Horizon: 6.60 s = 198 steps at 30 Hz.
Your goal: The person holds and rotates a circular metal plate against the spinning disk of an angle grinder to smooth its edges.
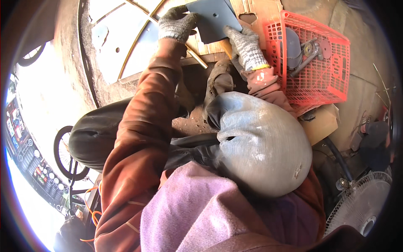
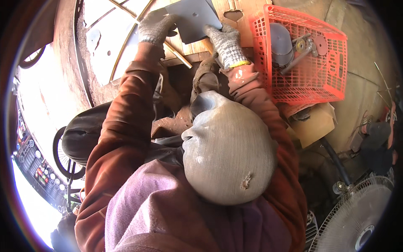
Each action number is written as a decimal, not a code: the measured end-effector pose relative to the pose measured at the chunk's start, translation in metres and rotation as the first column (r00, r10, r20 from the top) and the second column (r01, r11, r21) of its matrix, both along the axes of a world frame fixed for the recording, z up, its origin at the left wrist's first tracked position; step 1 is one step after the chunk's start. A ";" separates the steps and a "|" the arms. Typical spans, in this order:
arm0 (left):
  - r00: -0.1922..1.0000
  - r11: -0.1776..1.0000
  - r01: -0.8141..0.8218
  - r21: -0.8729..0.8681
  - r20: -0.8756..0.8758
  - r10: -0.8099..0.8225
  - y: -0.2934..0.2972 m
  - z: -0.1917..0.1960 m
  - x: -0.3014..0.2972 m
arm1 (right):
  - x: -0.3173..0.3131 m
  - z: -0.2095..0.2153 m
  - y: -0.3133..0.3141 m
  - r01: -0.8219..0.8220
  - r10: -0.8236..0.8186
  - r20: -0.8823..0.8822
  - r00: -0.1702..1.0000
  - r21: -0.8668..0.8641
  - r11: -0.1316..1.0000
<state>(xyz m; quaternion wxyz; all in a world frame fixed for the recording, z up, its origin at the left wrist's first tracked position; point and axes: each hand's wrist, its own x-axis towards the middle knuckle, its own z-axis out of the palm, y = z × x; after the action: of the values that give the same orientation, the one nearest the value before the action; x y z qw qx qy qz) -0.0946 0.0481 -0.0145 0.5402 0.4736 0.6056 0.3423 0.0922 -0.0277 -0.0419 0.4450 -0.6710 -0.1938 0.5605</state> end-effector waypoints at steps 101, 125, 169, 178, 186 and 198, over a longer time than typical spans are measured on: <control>0.933 0.930 0.351 0.110 -0.131 -0.336 -0.005 0.012 -0.035 | 0.001 0.071 0.108 -0.828 0.509 0.837 -0.203 -0.424 0.368; 0.885 0.899 0.327 -0.290 0.426 -0.185 0.054 -0.010 -0.036 | 0.004 0.045 0.099 -0.939 0.320 0.945 -0.062 -0.164 0.302; 0.855 0.915 0.272 -0.298 0.511 -0.087 0.049 -0.032 -0.041 | 0.010 0.047 0.123 -0.891 0.406 0.912 0.061 -0.133 0.434; 0.861 0.915 0.274 -0.295 0.499 -0.097 0.049 -0.028 -0.041 | 0.006 0.061 0.122 -0.916 0.414 0.910 0.024 -0.146 0.374; 0.813 0.894 0.291 -0.342 0.581 -0.042 0.044 -0.035 -0.044 | 0.007 0.049 0.122 -0.947 0.287 0.935 -0.207 -0.265 0.181; 0.757 0.868 0.280 -0.410 0.651 0.063 0.040 -0.044 -0.045 | -0.004 0.054 0.122 -0.948 0.100 0.948 -0.301 -0.309 0.073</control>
<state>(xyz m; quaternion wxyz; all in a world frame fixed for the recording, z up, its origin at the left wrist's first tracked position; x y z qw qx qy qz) -0.1400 0.0885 -0.0589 0.8349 0.2117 0.4185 0.2882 0.0886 0.0944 0.0120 0.0237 -0.3522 -0.9339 0.0566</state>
